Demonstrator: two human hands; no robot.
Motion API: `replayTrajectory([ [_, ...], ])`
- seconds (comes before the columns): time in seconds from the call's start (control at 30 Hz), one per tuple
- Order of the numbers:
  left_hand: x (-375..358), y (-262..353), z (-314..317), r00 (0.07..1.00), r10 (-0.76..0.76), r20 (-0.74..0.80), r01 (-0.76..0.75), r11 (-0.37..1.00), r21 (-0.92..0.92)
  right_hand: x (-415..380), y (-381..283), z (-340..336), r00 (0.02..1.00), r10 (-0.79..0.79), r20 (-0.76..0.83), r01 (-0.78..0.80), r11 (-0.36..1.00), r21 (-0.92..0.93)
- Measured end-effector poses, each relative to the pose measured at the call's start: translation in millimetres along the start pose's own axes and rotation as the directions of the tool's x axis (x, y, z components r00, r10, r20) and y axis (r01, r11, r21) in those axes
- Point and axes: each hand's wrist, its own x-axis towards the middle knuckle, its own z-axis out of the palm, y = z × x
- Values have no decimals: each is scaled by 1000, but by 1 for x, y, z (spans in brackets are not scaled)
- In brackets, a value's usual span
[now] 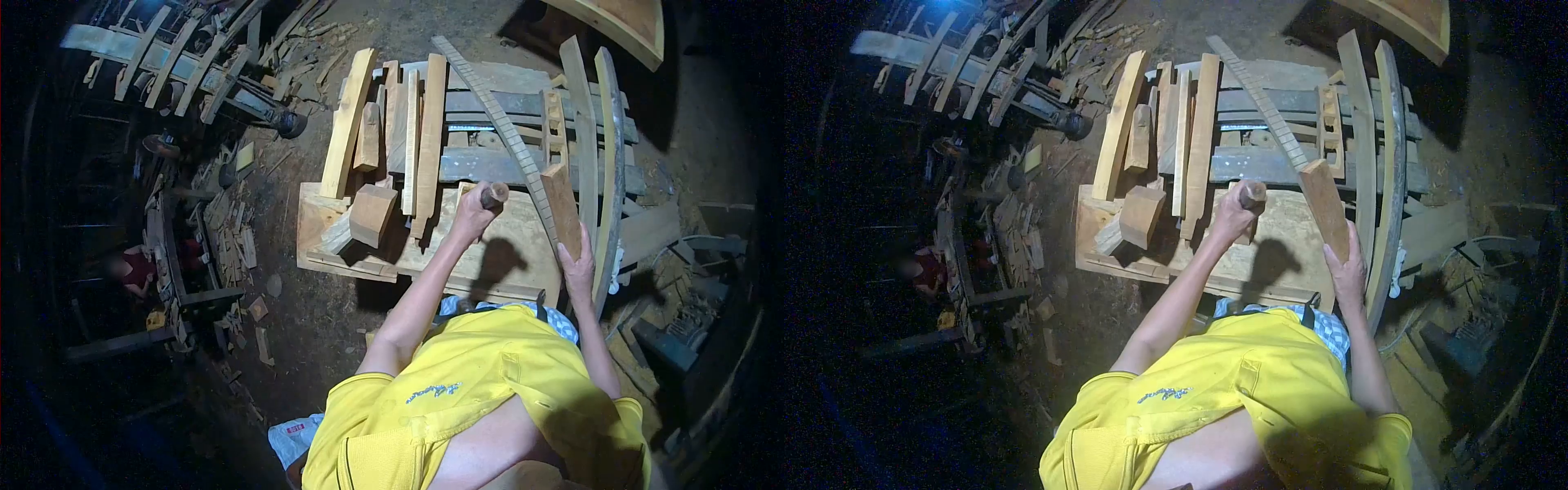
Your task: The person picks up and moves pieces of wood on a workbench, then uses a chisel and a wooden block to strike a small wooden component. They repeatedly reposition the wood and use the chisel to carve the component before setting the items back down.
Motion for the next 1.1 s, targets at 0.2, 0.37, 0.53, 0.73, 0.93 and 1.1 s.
replayTrajectory([
  [0.2,9,-16,-10,918,-355,-177,388,896,216,2,-7,-4,997,69,-38,-67,997,48],
  [0.37,-5,-94,14,896,-439,-70,420,784,457,2,-7,-4,995,78,-60,-73,994,86],
  [0.53,-10,-89,28,894,-436,-103,412,713,568,-2,7,-4,995,16,-100,-15,1000,9],
  [0.73,-14,-94,23,912,-410,-16,342,738,582,-2,10,-6,996,51,-70,-47,997,53],
  [0.93,-24,-116,13,888,-276,366,26,827,561,-1,12,-2,997,32,-71,-29,999,39],
  [1.1,-32,-101,11,888,-244,389,-113,704,701,-2,8,-1,998,50,-46,-48,998,32],
])
